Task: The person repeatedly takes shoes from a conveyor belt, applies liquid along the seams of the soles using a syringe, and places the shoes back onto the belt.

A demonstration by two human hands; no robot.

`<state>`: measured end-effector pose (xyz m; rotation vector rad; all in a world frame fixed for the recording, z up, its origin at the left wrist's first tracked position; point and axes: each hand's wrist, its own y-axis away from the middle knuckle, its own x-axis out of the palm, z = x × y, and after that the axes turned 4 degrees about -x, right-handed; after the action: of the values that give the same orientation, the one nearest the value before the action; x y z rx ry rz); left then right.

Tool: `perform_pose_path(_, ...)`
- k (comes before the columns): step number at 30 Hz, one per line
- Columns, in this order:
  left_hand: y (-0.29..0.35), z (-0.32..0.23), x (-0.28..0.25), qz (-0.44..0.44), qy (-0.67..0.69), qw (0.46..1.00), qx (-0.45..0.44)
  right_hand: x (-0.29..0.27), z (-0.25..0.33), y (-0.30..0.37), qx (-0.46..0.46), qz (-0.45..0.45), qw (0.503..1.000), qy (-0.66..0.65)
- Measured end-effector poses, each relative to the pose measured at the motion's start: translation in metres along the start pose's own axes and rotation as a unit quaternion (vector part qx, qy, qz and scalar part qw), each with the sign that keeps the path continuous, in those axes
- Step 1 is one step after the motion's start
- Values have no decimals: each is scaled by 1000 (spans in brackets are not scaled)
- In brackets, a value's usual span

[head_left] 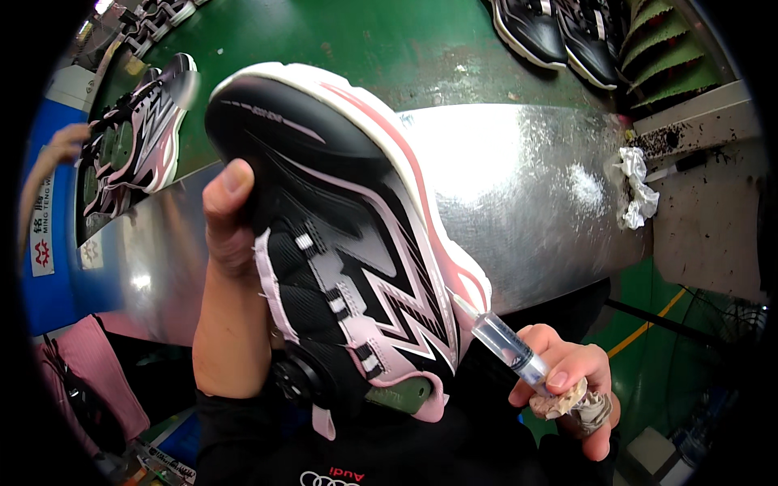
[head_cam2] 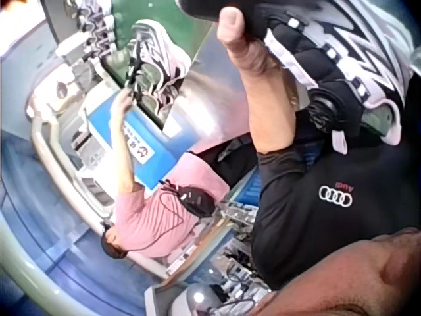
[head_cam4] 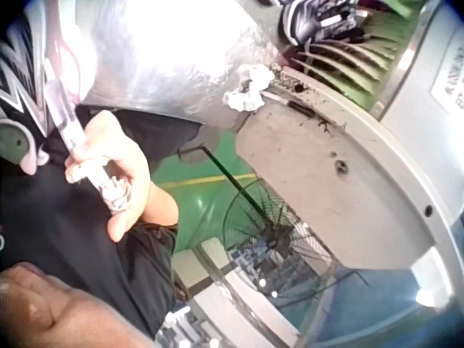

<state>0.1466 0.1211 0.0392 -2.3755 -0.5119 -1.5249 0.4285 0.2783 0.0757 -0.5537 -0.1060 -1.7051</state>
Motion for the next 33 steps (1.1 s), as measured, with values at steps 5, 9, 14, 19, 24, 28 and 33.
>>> perform_pose_path(5,-2,-3,-1,-13,3,1000,-12,2,2,17,4,-13,1000,4)
perform_pose_path(9,-3,-3,-6,-37,0,999,-33,-2,-1,27,4,-5,1000,-5)
perform_pose_path(14,2,1,-20,-134,-91,985,56,-5,-6,37,-4,-5,1000,1)
perform_pose_path(19,-5,6,-16,-139,-77,986,60,-12,-11,44,-13,-13,1000,4)
perform_pose_path(24,-7,3,-11,-130,-67,989,25,-13,-18,49,-26,-32,999,-1)
perform_pose_path(28,-6,0,-16,-159,-87,983,24,-16,-23,55,-29,-34,999,-4)
perform_pose_path(33,-2,-6,-15,-187,-112,976,13,-18,-28,59,-39,-28,999,-20)
